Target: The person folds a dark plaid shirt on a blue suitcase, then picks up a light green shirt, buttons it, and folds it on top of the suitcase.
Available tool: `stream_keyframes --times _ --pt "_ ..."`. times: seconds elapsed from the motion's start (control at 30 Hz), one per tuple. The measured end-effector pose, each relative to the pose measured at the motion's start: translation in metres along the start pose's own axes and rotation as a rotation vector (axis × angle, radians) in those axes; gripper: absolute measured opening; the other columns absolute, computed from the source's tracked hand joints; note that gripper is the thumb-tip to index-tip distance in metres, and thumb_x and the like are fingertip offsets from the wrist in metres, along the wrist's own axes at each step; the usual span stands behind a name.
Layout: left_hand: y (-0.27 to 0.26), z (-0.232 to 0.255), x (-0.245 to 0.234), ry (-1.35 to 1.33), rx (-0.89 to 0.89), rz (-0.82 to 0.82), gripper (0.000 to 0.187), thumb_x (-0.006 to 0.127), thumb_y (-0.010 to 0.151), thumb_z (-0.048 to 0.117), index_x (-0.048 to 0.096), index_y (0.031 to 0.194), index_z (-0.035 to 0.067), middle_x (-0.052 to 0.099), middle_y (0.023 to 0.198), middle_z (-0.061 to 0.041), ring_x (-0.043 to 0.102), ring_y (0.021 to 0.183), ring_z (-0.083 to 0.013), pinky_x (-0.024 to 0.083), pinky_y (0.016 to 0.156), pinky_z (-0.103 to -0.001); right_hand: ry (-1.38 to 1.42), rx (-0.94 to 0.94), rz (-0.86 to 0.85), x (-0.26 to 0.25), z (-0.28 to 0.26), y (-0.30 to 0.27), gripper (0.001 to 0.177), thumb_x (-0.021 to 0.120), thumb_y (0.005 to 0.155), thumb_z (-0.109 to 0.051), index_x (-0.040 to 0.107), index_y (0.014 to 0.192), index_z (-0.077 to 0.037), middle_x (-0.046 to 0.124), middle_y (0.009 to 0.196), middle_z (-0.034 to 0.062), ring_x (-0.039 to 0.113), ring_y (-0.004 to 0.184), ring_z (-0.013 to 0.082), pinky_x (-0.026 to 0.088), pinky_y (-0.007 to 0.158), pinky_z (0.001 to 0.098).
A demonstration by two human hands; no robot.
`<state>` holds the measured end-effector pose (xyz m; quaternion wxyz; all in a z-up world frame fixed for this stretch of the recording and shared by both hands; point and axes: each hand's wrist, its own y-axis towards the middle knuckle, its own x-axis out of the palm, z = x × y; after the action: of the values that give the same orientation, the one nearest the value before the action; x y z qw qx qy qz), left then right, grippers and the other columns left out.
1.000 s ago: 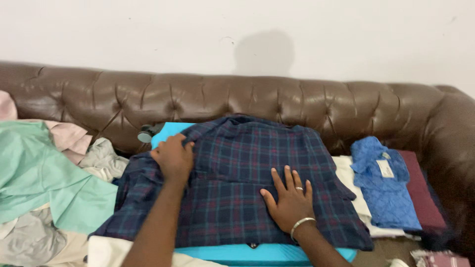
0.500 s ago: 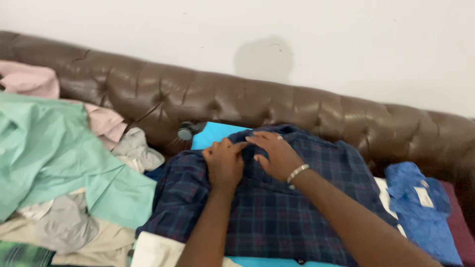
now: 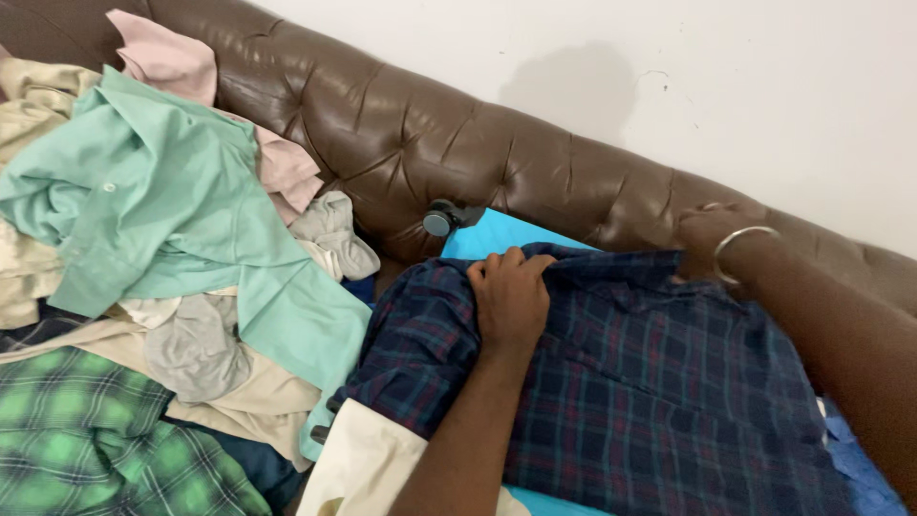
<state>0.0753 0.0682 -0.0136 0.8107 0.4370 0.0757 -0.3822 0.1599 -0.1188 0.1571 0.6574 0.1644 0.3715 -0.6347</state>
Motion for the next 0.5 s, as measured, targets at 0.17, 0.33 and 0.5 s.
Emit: stream_keyframes --times 0.17,0.33,0.5 --pt "-0.001 0.000 -0.001 -0.006 0.050 0.060 0.024 0.068 0.088 0.013 0.079 0.106 0.024 0.065 0.094 -0.004 0.060 0.096 -0.0287 0.041 0.095 -0.047 -0.004 0.194 -0.069 0.019 0.046 -0.015 0.035 0.078 0.088 -0.043 0.081 0.120 -0.029 0.070 0.138 0.0005 0.062 0.130 0.0210 0.051 0.111 0.0425" --pt "0.001 -0.003 0.004 0.041 0.013 0.085 0.023 0.068 0.090 0.015 0.077 0.109 0.023 0.067 0.095 -0.005 0.061 0.095 -0.0305 0.040 0.092 -0.049 -0.076 0.311 0.088 0.048 0.094 -0.024 0.030 0.073 0.093 -0.043 0.080 0.115 -0.023 0.070 0.128 0.0050 0.062 0.124 0.0220 0.051 0.103 0.0440" --pt "0.002 -0.008 0.008 0.044 0.008 0.150 0.028 0.066 0.090 0.011 0.075 0.114 0.022 0.067 0.096 -0.007 0.061 0.093 -0.0323 0.040 0.090 -0.050 0.000 0.457 0.272 0.076 0.144 -0.038 0.030 0.072 0.093 -0.041 0.080 0.110 -0.017 0.070 0.120 0.0112 0.063 0.121 0.0277 0.053 0.095 0.0463"
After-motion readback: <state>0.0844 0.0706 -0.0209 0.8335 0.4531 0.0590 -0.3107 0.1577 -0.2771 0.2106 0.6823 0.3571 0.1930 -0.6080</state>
